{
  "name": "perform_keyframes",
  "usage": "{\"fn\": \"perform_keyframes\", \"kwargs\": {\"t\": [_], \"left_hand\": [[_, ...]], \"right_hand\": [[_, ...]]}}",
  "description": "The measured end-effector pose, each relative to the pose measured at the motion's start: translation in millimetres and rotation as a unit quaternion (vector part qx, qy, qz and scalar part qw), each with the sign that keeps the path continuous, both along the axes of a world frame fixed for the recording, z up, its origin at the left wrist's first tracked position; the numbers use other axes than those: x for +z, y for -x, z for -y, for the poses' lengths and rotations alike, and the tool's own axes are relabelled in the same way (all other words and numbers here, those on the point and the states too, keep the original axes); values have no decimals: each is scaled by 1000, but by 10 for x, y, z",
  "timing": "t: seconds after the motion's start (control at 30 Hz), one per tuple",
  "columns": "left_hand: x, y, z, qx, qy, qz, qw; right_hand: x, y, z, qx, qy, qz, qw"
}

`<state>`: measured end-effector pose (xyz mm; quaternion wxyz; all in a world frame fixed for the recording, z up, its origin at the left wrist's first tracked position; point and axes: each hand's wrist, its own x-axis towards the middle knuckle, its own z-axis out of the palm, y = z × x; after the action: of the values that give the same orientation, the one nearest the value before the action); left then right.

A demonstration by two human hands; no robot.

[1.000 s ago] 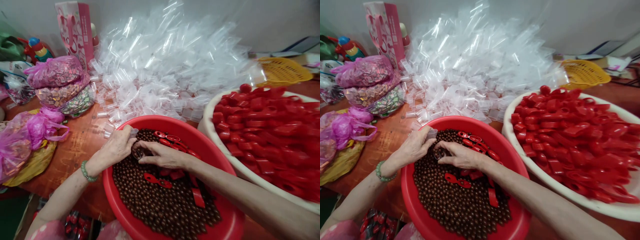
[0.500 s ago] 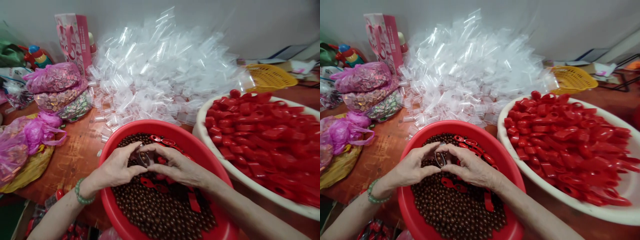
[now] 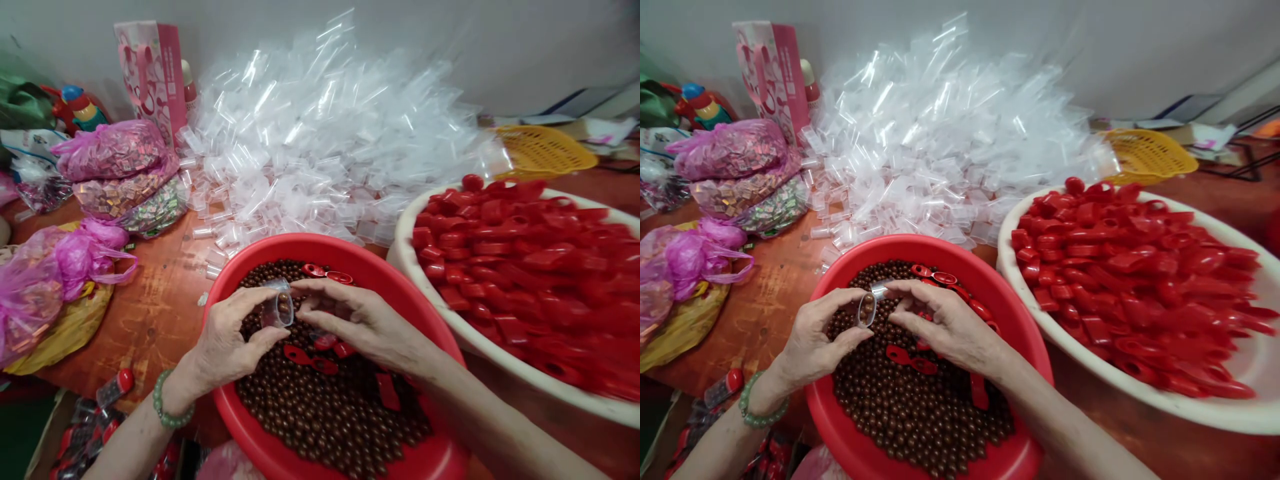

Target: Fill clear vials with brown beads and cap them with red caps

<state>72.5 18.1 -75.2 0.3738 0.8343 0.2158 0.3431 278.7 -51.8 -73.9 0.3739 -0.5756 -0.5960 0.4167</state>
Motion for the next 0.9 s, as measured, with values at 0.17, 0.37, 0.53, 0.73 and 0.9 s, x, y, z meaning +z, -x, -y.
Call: {"fn": "perform_keyframes", "kwargs": {"t": [0.17, 0.37, 0.53, 0.73, 0.9], "left_hand": [[13, 106, -12, -3, 126, 30, 992], [15, 139, -30, -60, 325, 96, 939], [-31, 169, -60, -111, 473, 174, 856], [-89, 187, -97, -124, 512, 192, 828], [-98, 161, -113, -125, 539, 211, 805]], "right_hand": [[-231, 157, -56, 151, 12, 240, 959], [-452, 463, -75, 198, 11, 291, 936], [-485, 349, -75, 190, 13, 293, 937], [-303, 117, 65, 117, 1, 286, 951], [-268, 264, 292, 209, 99, 399, 887]]}}
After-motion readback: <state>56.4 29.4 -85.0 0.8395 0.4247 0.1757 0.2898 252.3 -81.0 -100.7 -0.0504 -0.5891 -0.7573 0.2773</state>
